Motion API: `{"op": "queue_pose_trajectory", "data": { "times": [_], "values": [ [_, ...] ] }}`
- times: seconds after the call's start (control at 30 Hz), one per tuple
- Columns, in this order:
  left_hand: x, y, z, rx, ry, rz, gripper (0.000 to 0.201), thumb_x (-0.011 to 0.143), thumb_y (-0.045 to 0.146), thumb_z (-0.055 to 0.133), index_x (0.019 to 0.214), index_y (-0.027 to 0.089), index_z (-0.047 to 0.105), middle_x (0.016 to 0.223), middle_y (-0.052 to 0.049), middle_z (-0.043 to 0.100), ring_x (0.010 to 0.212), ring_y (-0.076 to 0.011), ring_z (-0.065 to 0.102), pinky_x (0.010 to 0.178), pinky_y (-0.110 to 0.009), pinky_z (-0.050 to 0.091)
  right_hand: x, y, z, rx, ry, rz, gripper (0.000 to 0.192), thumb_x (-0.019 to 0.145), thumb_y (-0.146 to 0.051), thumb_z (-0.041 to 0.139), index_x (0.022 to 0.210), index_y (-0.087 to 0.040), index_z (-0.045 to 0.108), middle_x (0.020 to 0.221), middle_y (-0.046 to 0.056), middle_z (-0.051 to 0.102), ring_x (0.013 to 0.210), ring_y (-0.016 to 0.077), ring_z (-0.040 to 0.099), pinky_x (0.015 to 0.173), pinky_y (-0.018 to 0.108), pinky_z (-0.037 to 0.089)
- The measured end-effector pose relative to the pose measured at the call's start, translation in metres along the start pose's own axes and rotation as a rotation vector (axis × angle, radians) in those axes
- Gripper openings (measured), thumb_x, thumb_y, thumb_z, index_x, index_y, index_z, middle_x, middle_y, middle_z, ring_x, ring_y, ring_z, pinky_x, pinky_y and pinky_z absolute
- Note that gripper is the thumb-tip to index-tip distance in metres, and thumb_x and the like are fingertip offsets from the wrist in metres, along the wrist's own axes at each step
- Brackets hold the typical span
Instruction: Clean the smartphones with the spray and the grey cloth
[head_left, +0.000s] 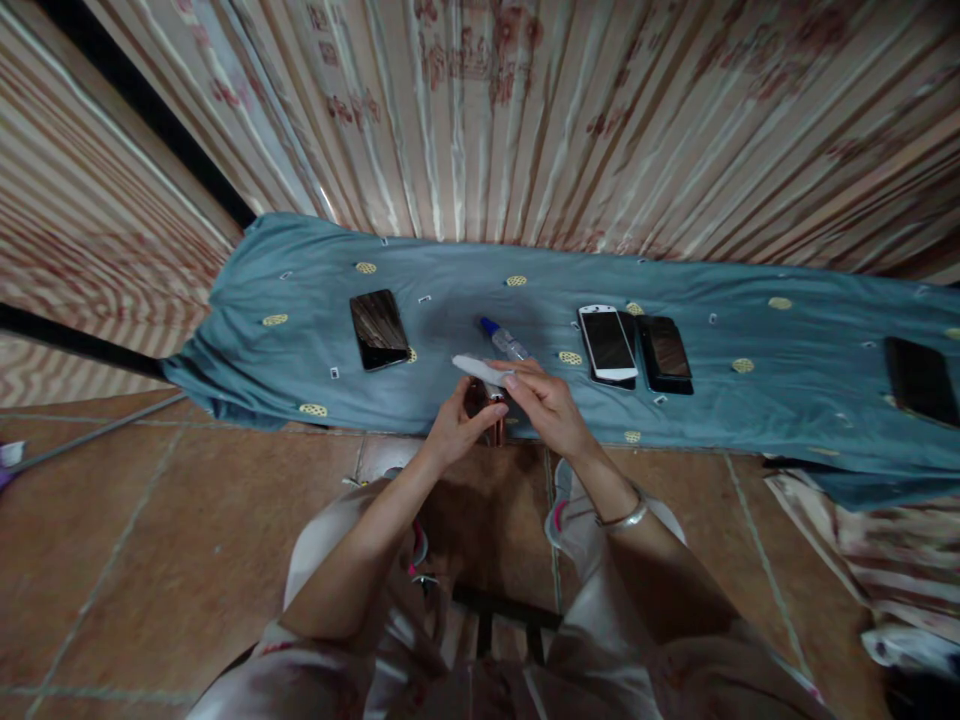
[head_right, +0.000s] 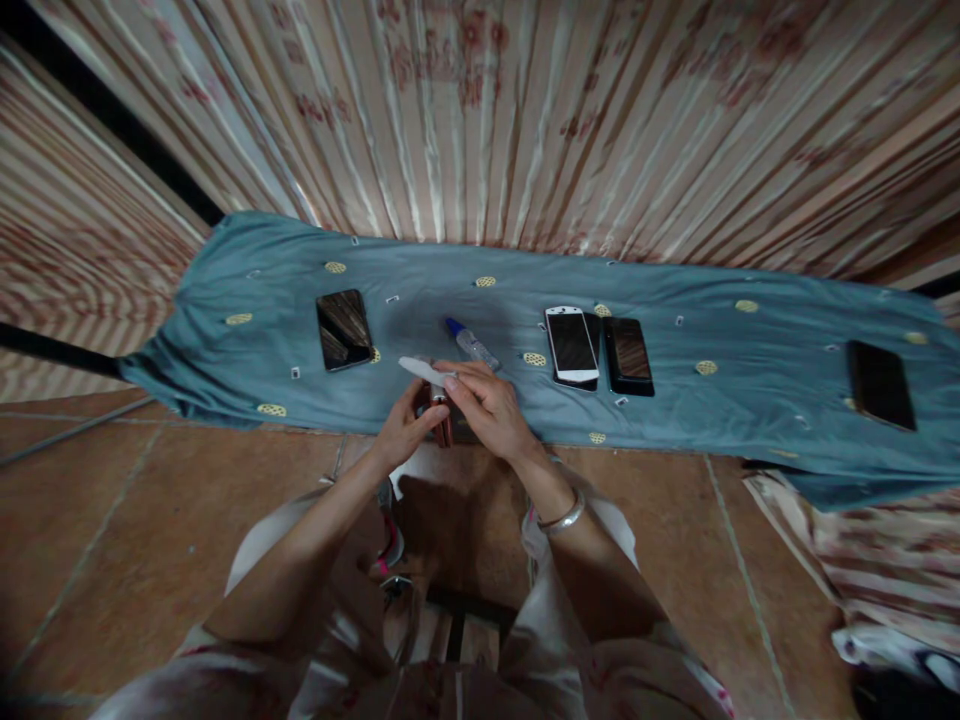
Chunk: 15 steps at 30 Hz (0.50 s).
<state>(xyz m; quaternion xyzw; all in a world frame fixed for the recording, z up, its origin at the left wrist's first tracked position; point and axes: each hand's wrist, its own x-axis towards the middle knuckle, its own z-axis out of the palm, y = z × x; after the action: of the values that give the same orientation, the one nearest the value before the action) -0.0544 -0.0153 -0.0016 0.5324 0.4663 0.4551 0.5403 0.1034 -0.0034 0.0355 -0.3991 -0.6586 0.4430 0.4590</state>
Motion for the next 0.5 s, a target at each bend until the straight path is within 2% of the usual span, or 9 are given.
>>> {"op": "queue_pose_trajectory", "data": {
  "times": [0.13, 0.23, 0.37, 0.5],
  "values": [
    [0.001, 0.0, -0.001, -0.022, 0.01, -0.033, 0.055, 0.067, 0.055, 0.076, 0.104, 0.016, 0.064, 0.099, -0.007, 0.07, 0.098, -0.0263, 0.062, 0.096, -0.039, 0.045, -0.005, -0.007, -0.005, 0.058, -0.011, 0.007, 0.038, 0.093, -0.057, 0.051, 0.097, -0.031, 0.078, 0.108, 0.002, 0.075, 0.112, 0.0232, 0.062, 0.109, 0.042, 0.04],
    [0.002, -0.001, -0.001, -0.015, 0.01, -0.037, 0.048, 0.065, 0.051, 0.079, 0.096, 0.016, 0.068, 0.098, -0.008, 0.071, 0.1, -0.0274, 0.063, 0.098, -0.041, 0.045, -0.006, -0.007, -0.008, 0.088, -0.008, 0.03, 0.042, 0.094, -0.058, 0.048, 0.095, -0.029, 0.079, 0.103, 0.003, 0.076, 0.107, 0.0228, 0.064, 0.105, 0.041, 0.043],
    [0.001, -0.001, -0.001, -0.018, -0.048, -0.069, 0.042, 0.061, 0.048, 0.081, 0.087, 0.018, 0.069, 0.082, -0.005, 0.071, 0.093, -0.0268, 0.066, 0.091, -0.042, 0.05, -0.003, 0.001, -0.008, 0.066, -0.03, -0.002, 0.029, 0.09, -0.05, 0.06, 0.088, -0.029, 0.079, 0.099, 0.004, 0.076, 0.101, 0.0229, 0.067, 0.1, 0.042, 0.047],
    [0.001, 0.003, -0.001, -0.015, -0.105, -0.102, 0.044, 0.061, 0.045, 0.082, 0.091, 0.017, 0.067, 0.074, -0.002, 0.068, 0.078, -0.0223, 0.065, 0.079, -0.038, 0.053, 0.0, 0.008, -0.008, 0.041, -0.021, -0.031, 0.019, 0.087, -0.042, 0.066, 0.091, -0.029, 0.079, 0.101, 0.005, 0.076, 0.104, 0.0228, 0.067, 0.101, 0.042, 0.046]
  ]
}}
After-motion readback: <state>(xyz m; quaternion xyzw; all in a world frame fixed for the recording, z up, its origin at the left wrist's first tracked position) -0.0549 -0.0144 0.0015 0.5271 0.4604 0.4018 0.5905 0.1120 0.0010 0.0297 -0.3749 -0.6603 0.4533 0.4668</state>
